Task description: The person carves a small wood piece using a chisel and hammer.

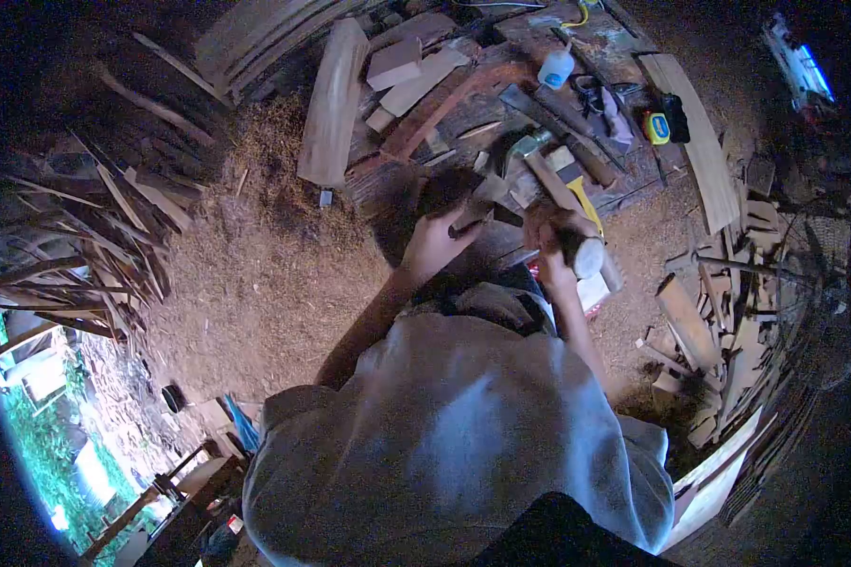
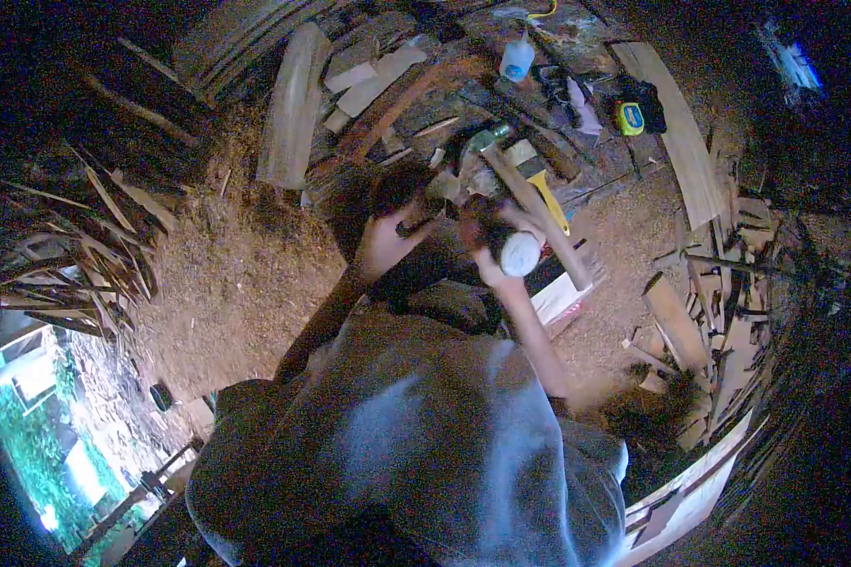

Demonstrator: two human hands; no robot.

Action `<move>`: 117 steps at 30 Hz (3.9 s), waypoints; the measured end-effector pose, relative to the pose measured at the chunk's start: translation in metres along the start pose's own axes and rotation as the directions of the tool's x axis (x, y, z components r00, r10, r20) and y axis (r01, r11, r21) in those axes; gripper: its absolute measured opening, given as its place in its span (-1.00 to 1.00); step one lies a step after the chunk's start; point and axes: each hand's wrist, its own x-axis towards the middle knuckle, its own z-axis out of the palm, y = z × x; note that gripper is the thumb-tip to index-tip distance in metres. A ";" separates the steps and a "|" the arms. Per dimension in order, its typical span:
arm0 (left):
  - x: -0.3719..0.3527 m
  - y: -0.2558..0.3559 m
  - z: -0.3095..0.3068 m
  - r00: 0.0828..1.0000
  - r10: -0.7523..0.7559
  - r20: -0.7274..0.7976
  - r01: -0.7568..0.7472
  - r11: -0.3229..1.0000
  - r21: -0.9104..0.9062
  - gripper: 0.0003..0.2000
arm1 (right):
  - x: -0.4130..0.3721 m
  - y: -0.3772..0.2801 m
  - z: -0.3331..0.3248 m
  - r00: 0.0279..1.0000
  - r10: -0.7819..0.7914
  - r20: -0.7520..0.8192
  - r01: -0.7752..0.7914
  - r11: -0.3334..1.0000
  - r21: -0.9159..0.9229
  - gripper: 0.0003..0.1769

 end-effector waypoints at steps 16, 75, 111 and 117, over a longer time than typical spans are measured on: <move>-0.001 0.001 0.003 0.999 0.014 -0.037 -0.013 1.000 0.021 -0.55 | 0.005 0.001 0.007 0.998 -0.057 -0.027 0.054 0.994 -0.099 -0.72; 0.051 0.129 -0.071 0.831 -0.376 -0.410 -0.183 0.511 -0.840 -0.55 | 0.011 -0.220 -0.003 0.871 0.064 0.487 0.134 0.923 -0.360 -0.41; 0.017 0.149 -0.051 0.844 -0.412 -0.344 0.039 0.686 -0.727 -0.37 | 0.022 -0.239 0.012 0.918 0.055 0.393 0.093 0.932 -0.350 -0.44; 0.036 0.140 -0.080 0.776 -0.490 -0.397 -0.070 0.559 -0.827 -0.38 | 0.013 -0.248 0.000 0.839 0.238 0.490 -0.039 0.924 -0.381 -0.44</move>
